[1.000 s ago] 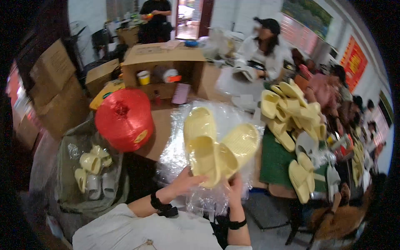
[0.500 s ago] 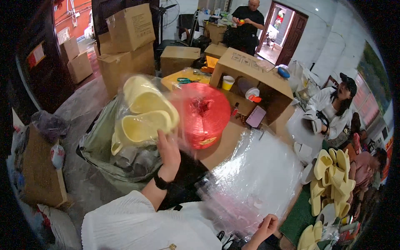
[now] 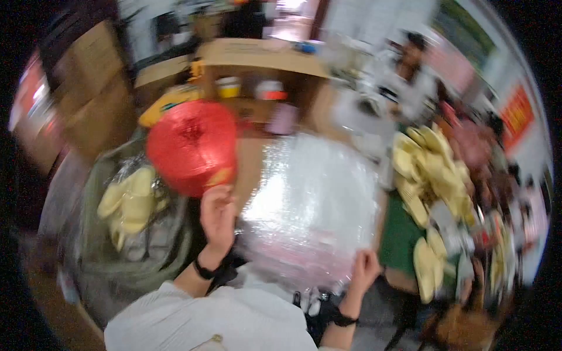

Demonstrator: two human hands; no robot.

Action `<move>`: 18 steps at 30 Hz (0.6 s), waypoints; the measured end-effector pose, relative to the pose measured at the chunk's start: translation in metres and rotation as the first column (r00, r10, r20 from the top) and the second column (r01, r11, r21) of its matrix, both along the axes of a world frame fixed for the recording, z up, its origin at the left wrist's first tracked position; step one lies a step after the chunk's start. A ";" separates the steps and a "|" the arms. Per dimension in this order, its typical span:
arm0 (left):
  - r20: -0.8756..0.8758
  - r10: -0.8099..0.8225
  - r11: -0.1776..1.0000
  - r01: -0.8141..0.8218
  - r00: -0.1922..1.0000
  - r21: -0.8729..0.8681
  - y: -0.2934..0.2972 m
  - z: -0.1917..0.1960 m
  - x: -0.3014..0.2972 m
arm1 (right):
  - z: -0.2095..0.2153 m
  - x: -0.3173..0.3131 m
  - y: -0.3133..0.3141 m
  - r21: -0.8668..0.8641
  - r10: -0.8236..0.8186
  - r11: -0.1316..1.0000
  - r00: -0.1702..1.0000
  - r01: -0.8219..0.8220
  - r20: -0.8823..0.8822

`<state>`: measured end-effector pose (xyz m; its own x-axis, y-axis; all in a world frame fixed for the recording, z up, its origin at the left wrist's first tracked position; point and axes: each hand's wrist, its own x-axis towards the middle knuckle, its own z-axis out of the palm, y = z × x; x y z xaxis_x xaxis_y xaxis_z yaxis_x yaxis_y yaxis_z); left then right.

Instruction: The recorder is putting pairs of slippers into plastic bags and placing them into a large collection bag in a factory setting.

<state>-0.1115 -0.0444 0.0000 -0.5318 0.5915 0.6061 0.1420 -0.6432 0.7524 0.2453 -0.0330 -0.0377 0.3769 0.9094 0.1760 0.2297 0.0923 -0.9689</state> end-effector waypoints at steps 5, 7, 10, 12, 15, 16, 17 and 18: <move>-0.466 -0.168 0.970 0.063 0.868 -0.234 0.001 0.010 0.038 | 0.012 0.007 0.005 0.150 -0.024 0.988 0.999 0.028 -0.029; -0.589 -0.308 0.941 0.148 0.747 -0.305 0.012 0.017 0.058 | 0.010 0.037 0.005 0.174 -0.050 0.983 0.995 0.064 -0.085; -0.726 -0.461 0.887 0.239 0.510 -0.395 0.032 0.016 0.081 | 0.017 0.089 0.007 0.339 -0.450 0.880 0.813 0.334 0.368; -0.789 -0.462 0.887 0.219 0.405 -0.407 0.043 0.003 0.088 | 0.018 0.135 0.006 0.370 -0.587 0.809 0.648 0.456 0.485; -0.824 -0.471 0.882 0.178 0.316 -0.436 0.047 -0.008 0.096 | 0.015 0.214 0.015 0.380 -0.717 0.656 0.381 0.652 0.583; -0.809 -0.492 0.871 0.164 0.321 -0.464 0.050 -0.020 0.091 | 0.015 0.239 0.018 0.360 -0.737 0.621 0.364 0.696 0.570; -0.792 -0.515 0.856 0.145 0.327 -0.496 0.053 -0.031 0.087 | 0.017 0.262 0.023 0.254 -0.722 0.597 0.372 0.761 0.583; -0.797 -0.505 0.862 0.154 0.330 -0.483 0.054 -0.035 0.086 | 0.011 0.289 0.027 0.201 -0.677 0.607 0.369 0.769 0.637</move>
